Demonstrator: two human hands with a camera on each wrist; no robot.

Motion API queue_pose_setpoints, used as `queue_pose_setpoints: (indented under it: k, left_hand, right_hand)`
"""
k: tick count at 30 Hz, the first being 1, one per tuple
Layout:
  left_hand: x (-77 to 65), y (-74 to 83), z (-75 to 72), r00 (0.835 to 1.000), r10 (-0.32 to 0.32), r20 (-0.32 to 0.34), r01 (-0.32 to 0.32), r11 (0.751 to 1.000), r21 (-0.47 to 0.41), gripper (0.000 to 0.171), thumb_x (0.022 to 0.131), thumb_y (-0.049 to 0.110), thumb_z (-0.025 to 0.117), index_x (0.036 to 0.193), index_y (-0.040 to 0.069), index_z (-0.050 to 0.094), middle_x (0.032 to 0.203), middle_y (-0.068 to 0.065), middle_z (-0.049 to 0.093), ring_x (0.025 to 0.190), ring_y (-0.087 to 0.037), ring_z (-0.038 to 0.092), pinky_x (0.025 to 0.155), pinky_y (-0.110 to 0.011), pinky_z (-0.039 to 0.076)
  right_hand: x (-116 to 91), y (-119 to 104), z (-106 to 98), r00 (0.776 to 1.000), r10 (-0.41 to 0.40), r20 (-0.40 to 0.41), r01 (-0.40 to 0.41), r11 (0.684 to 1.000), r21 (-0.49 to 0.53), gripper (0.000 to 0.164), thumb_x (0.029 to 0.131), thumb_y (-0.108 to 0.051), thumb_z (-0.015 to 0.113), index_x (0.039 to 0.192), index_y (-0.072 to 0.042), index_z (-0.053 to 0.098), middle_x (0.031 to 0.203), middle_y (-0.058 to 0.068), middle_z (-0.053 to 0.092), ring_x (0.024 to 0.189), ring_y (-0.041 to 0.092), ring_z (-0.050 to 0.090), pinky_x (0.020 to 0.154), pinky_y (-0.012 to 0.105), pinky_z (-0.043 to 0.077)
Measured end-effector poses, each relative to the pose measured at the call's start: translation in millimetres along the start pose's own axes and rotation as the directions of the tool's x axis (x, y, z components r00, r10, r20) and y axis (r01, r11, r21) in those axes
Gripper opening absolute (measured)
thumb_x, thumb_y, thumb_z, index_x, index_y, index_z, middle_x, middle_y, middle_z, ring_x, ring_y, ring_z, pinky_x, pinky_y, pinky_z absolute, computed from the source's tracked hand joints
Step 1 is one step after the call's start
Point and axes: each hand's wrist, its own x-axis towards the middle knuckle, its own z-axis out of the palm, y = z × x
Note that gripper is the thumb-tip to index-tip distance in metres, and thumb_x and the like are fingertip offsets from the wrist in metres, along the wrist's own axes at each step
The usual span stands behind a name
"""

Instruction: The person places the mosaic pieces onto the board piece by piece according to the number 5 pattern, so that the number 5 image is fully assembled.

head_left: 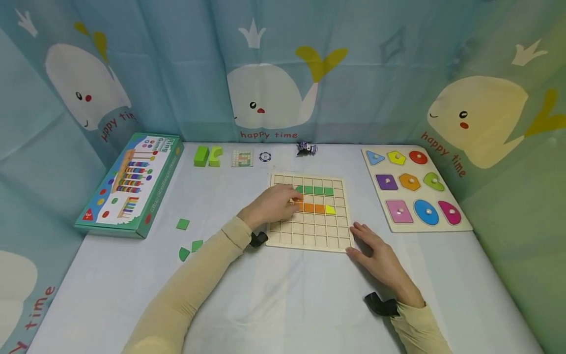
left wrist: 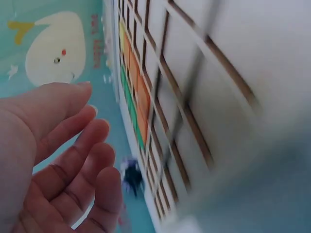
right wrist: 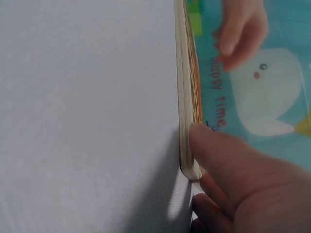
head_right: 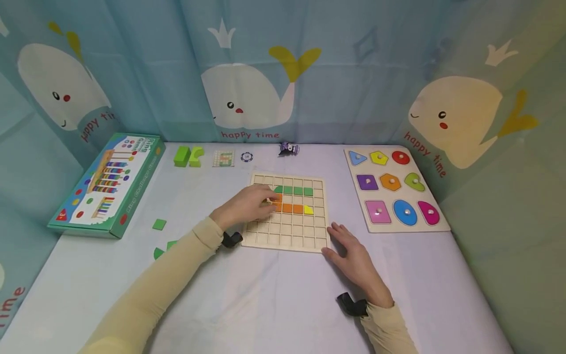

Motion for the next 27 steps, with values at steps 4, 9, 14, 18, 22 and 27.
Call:
queue_pose_setpoints:
  k: [4,9,14,18,22,27]
  left_hand:
    - [-21.3,-18.1,-12.1,0.998,-0.064,-0.016,0.064,0.998,-0.008,0.032,0.097,0.025,0.063,0.125,0.010,0.067,0.115,-0.001,0.063,0.098,-0.013,0.057,0.084,-0.028,0.046]
    - [-48.2,-37.7,-25.2,0.987,-0.158,-0.030,0.158,0.987,-0.020,0.031,0.096,0.023,0.064,0.123,0.009,0.068,0.111,-0.001,0.064,0.097,-0.015,0.058,0.084,-0.031,0.048]
    - [-70.6,-54.9,-33.9,0.981,-0.193,-0.006,0.193,0.980,-0.055,0.031,0.094,0.023,0.068,0.121,0.007,0.068,0.105,0.000,0.064,0.092,-0.015,0.058,0.080,-0.032,0.049]
    - [-85.0,-67.4,-36.7,0.980,-0.196,0.028,0.197,0.978,-0.064,0.033,0.091,0.024,0.072,0.119,0.007,0.069,0.101,0.001,0.065,0.087,-0.014,0.057,0.078,-0.032,0.048]
    - [-96.2,-76.0,-38.7,0.979,-0.195,0.055,0.199,0.976,-0.086,0.037,0.086,0.023,0.078,0.118,0.007,0.069,0.103,0.000,0.066,0.086,-0.015,0.056,0.079,-0.032,0.047]
    - [-102.8,-80.2,-39.0,0.977,-0.198,0.077,0.206,0.972,-0.114,0.039,0.083,0.020,0.081,0.118,0.007,0.069,0.105,-0.002,0.065,0.086,-0.016,0.055,0.079,-0.033,0.047]
  right_hand:
    - [1,1,0,1.000,0.007,0.001,-0.007,1.000,-0.011,0.069,0.090,-0.034,0.072,0.144,0.001,0.046,0.152,0.018,0.035,0.142,0.038,0.023,0.108,0.057,0.025]
    - [0,-1,0,1.000,0.018,-0.001,-0.018,1.000,-0.007,0.070,0.090,-0.037,0.071,0.144,0.000,0.046,0.152,0.018,0.035,0.142,0.038,0.022,0.109,0.057,0.024]
    - [0,0,0,1.000,0.014,-0.008,-0.014,1.000,0.001,0.069,0.090,-0.036,0.072,0.143,0.000,0.046,0.151,0.018,0.036,0.142,0.038,0.023,0.109,0.057,0.024]
    - [0,0,1,1.000,0.012,-0.009,-0.012,1.000,0.002,0.069,0.090,-0.035,0.072,0.143,0.000,0.046,0.151,0.018,0.036,0.142,0.038,0.023,0.108,0.057,0.025]
    - [0,0,1,1.000,0.023,-0.006,-0.023,1.000,0.006,0.069,0.090,-0.035,0.072,0.144,0.000,0.046,0.152,0.018,0.036,0.142,0.037,0.022,0.109,0.057,0.024]
    - [1,1,0,1.000,0.025,-0.004,-0.025,1.000,0.006,0.069,0.091,-0.036,0.072,0.144,0.000,0.046,0.152,0.017,0.036,0.142,0.037,0.022,0.109,0.057,0.024]
